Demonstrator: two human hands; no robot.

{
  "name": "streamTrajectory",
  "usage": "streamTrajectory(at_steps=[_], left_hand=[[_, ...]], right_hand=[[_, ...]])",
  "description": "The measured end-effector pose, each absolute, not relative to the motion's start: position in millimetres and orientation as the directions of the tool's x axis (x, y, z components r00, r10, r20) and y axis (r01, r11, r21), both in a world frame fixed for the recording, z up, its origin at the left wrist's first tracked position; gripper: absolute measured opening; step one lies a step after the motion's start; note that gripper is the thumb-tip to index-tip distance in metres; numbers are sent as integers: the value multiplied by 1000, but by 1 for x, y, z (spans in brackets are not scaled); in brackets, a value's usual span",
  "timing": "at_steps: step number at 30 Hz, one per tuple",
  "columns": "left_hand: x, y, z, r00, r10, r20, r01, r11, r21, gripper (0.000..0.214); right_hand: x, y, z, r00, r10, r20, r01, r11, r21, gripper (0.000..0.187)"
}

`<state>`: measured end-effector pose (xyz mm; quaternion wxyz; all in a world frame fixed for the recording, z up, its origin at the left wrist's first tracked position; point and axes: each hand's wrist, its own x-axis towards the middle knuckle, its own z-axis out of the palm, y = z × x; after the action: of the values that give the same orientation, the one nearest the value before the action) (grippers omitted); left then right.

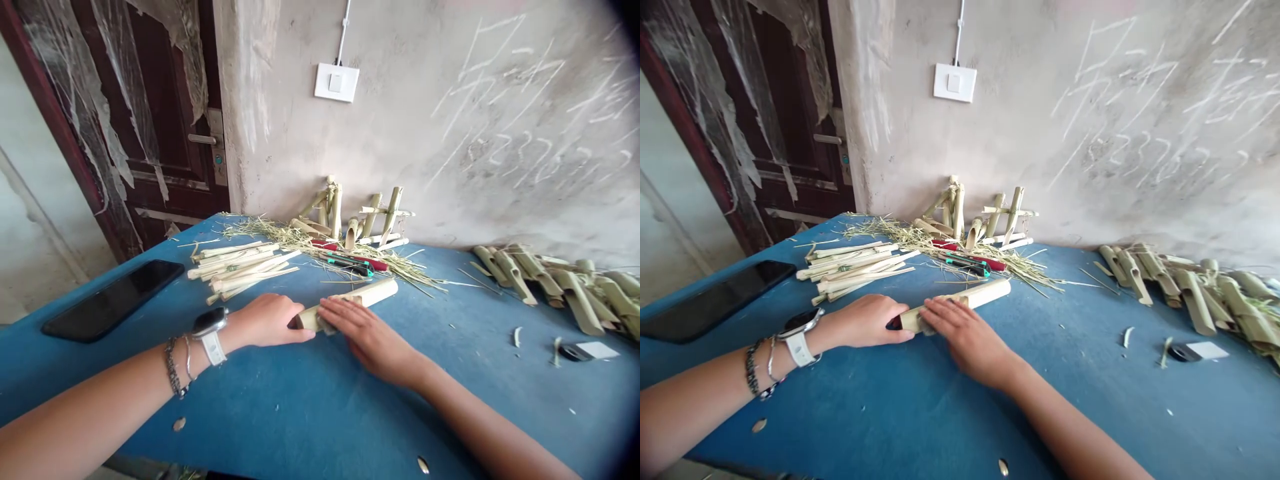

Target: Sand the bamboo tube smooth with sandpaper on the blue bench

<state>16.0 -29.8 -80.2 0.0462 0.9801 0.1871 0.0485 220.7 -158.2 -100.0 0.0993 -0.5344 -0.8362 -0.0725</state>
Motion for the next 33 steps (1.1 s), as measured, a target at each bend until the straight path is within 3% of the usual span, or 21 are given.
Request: streamTrajectory(at_steps=[4, 6, 8, 12, 14, 16, 20, 23, 29, 31, 33], left_hand=[[15, -32, -78, 925, 375, 58, 369, -925, 87, 41], [15, -33, -77, 927, 372, 46, 368, -926, 81, 40], [15, -34, -77, 929, 367, 35, 364, -928, 83, 38], [17, -34, -78, 929, 369, 21, 365, -926, 100, 37], [18, -33, -78, 928, 373, 14, 369, -924, 104, 36], [18, -34, -77, 928, 372, 1, 370, -924, 101, 38], [17, -36, -73, 934, 356, -27, 357, -931, 76, 39], [18, -38, -72, 939, 343, -35, 344, -938, 47, 36], [17, -41, -72, 940, 341, -22, 342, -940, 7, 36], [17, -42, -73, 939, 343, -12, 344, -939, 6, 36], [17, -42, -73, 939, 343, -7, 343, -939, 15, 35]], right_hand=[[278, -148, -112, -2, 936, 353, 998, -23, 66, 65], [285, -148, -115, 78, 924, 374, 992, -109, 63, 63], [267, -152, -111, -17, 935, 355, 999, 2, 44, 62], [211, -160, -95, -439, 843, 311, 876, 478, -61, 61], [209, -158, -95, -507, 804, 311, 831, 551, -73, 63], [230, -154, -99, -399, 861, 314, 901, 432, -37, 69], [281, -148, -109, 20, 950, 313, 1000, -18, -8, 73], [285, -149, -107, 85, 939, 334, 996, -68, -60, 67], [260, -154, -84, 112, 900, 421, 963, 5, -268, 38], [261, -156, -78, 89, 925, 369, 854, 120, -506, 29], [264, -157, -76, 42, 958, 282, 639, 191, -745, 24]])
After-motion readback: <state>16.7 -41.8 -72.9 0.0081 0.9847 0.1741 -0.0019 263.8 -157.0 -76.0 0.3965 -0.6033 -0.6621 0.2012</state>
